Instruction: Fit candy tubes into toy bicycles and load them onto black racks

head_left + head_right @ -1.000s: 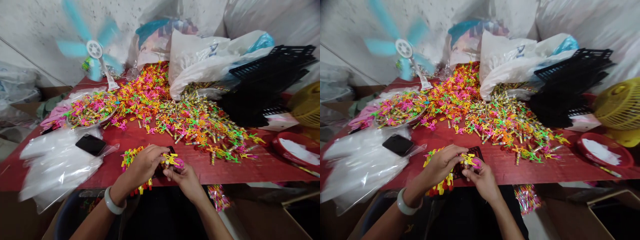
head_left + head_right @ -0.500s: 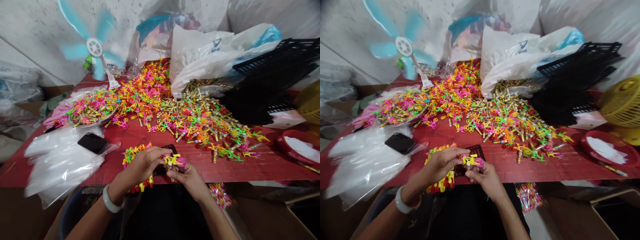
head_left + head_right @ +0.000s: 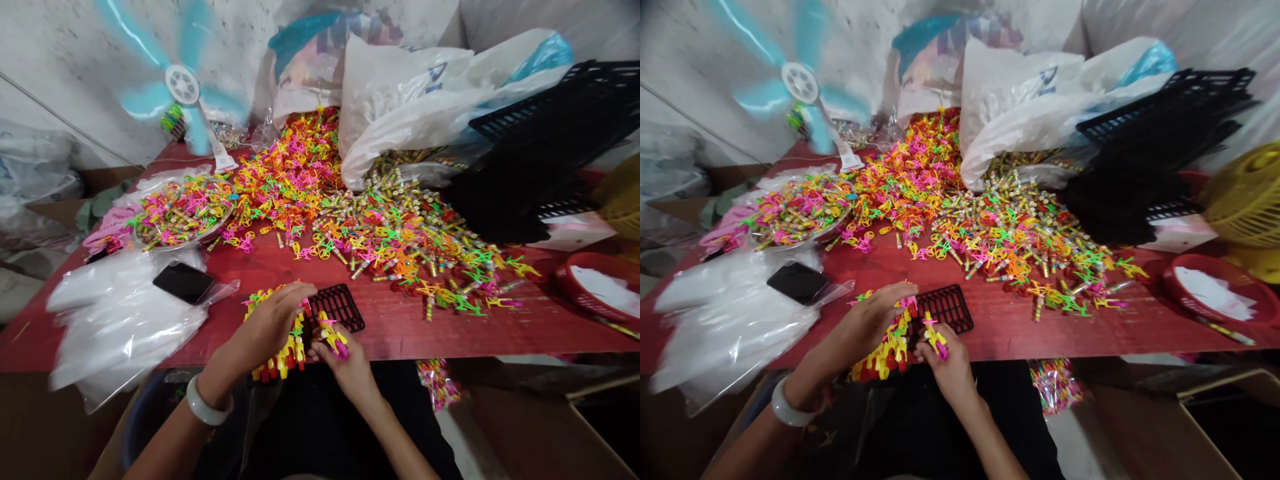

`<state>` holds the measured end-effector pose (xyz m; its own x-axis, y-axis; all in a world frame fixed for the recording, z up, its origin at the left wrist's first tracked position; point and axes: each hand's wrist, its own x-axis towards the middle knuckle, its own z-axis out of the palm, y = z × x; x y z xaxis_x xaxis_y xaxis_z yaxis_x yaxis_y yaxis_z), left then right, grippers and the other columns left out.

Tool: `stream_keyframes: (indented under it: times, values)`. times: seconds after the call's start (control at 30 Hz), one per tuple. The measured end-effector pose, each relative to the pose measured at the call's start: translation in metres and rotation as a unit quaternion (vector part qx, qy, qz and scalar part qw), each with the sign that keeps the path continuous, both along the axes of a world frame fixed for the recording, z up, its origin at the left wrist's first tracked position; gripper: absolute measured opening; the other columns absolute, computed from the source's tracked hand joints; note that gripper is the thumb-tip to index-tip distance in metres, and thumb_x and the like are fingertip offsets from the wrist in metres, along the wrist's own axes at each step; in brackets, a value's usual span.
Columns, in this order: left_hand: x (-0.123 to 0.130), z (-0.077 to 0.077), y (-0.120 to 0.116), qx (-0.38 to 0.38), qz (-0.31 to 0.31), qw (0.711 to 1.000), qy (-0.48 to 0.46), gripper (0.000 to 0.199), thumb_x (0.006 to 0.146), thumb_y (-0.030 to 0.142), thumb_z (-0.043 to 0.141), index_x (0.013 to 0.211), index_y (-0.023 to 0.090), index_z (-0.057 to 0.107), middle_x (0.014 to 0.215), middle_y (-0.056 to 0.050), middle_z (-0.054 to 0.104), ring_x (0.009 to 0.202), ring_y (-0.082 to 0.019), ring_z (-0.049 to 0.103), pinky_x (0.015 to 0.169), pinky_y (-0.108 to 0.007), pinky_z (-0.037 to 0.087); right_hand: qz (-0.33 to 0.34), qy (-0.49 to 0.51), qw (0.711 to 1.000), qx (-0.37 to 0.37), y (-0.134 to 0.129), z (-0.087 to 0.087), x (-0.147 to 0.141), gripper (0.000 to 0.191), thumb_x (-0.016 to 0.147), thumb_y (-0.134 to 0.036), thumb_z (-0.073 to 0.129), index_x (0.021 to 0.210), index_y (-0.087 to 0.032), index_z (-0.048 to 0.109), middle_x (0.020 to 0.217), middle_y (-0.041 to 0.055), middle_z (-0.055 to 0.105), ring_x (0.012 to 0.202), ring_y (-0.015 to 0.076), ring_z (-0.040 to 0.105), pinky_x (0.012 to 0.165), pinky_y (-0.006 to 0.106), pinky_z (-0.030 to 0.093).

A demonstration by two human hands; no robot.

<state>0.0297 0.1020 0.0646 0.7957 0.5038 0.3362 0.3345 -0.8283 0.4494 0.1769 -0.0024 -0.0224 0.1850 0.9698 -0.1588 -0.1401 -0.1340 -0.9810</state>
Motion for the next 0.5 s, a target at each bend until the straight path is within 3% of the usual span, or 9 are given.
stream_keyframes:
  times: [0.13, 0.27, 0.37, 0.5]
  values:
    - [-0.005, -0.003, 0.0, 0.021, 0.016, 0.999, 0.035, 0.038, 0.092, 0.009, 0.036, 0.127, 0.018, 0.048, 0.128, -0.011, 0.06, 0.128, -0.018, 0.048, 0.11, -0.049, 0.036, -0.018, -0.149, 0.984, 0.092, 0.004, -0.012, -0.011, 0.006, 0.083, -0.024, 0.055, 0.086, -0.02, 0.059, 0.082, 0.0044, 0.061, 0.075, 0.0184, 0.061, 0.067, 0.03, 0.053]
    - [0.0, 0.0, -0.011, 0.024, 0.019, 0.992, 0.123, 0.033, 0.095, 0.025, 0.044, 0.125, 0.022, 0.056, 0.137, -0.009, 0.054, 0.138, -0.024, 0.034, 0.114, -0.056, 0.022, -0.007, -0.275, 0.948, 0.162, 0.004, -0.012, -0.011, 0.028, 0.078, -0.003, 0.043, 0.093, -0.02, 0.059, 0.087, 0.0065, 0.062, 0.081, 0.0197, 0.061, 0.071, 0.03, 0.052]
    - [0.001, 0.002, -0.017, 0.022, 0.008, 0.988, 0.15, 0.04, 0.089, 0.045, 0.053, 0.122, 0.024, 0.059, 0.144, -0.008, 0.046, 0.142, -0.029, 0.025, 0.116, -0.058, 0.013, 0.019, -0.326, 0.93, 0.167, 0.001, -0.012, -0.009, 0.029, 0.08, -0.003, 0.042, 0.097, -0.02, 0.059, 0.089, 0.0074, 0.061, 0.082, 0.0205, 0.062, 0.07, 0.03, 0.052]
    - [0.001, 0.001, -0.017, 0.012, 0.012, 0.989, 0.149, 0.045, 0.086, 0.056, 0.052, 0.111, 0.021, 0.064, 0.145, -0.009, 0.044, 0.141, -0.031, 0.025, 0.115, -0.057, 0.013, 0.053, -0.366, 0.916, 0.159, -0.001, -0.013, -0.009, 0.028, 0.085, -0.006, 0.041, 0.101, -0.02, 0.059, 0.092, 0.0081, 0.061, 0.083, 0.0211, 0.062, 0.072, 0.03, 0.053]
